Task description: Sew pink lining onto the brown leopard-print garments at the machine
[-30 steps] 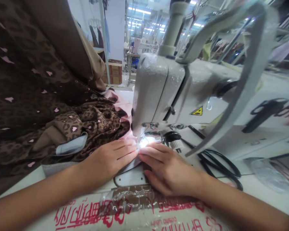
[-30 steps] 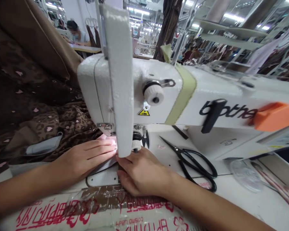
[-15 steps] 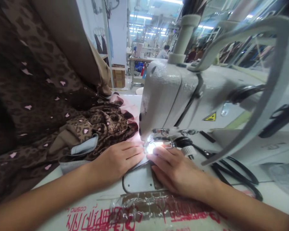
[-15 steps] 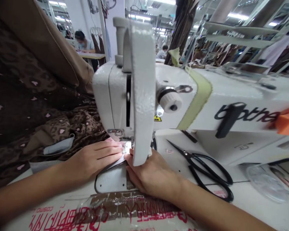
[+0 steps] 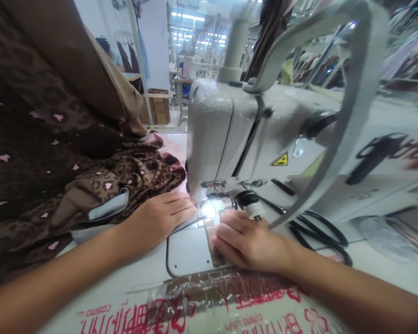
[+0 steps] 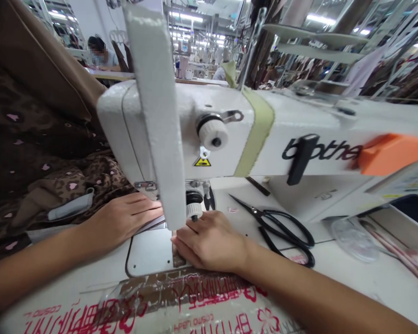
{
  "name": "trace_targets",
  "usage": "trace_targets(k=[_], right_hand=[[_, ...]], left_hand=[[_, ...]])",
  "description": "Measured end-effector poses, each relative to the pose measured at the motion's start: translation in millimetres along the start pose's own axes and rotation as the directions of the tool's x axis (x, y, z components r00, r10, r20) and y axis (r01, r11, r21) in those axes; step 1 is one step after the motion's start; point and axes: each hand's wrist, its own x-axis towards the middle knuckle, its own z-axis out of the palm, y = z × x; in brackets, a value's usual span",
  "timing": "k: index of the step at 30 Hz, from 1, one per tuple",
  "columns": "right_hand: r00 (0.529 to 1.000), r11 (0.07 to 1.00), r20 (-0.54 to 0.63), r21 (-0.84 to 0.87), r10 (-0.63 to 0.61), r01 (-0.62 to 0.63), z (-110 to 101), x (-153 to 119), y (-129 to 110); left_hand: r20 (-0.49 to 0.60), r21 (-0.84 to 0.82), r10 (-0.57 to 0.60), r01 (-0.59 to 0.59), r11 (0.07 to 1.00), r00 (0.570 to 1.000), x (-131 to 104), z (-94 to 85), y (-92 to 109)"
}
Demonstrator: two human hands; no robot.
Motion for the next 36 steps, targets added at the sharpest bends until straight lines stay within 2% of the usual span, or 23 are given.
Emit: trace_targets(k=[3,6,9,19,30,33,36], right_hand=[[0.999,1.000,-0.013,0.003,-0.030,0.030,-2.9,1.7,-0.7],[0.999,0.998,0.036,0.063,-0.024,0.022,-4.2,1.9,-4.4],[0.994,0.992,0.088,0.115,-0.058,0.048,-3.2,0.8,-9.7],[0.996,0.992,0.059,0.112,-0.071,0.064,1.4,-2.1,-10.9],[0.991,0.987,0.082,0.130,-0.103,0.092,0.3,-1.8,-9.3],[0.993,0.990,0.089,0.123,-0.080,0.069,-0.5,-0.5,-7.9],[0.986,0.990,0.156,0.137,-0.058,0.036,-3.2,0.9,-8.2]], left_hand=[[-0.001,0.031,0.020,-0.020,0.999,1.000,-1.1,0.5,-6.1],[0.031,0.019,0.046,-0.047,0.999,0.998,-1.5,1.8,-14.5],[0.006,0.010,0.067,-0.067,0.998,0.998,-0.2,2.8,-20.9],[-0.087,0.084,0.095,-0.087,0.993,0.992,8.5,-5.4,-17.4],[-0.049,0.026,-0.023,0.024,0.999,0.999,3.9,-0.6,-23.4],[0.023,0.099,-0.061,0.059,0.993,0.998,-0.4,2.4,-19.5],[0.049,0.213,-0.083,0.071,0.975,0.995,-5.4,6.5,-12.9]])
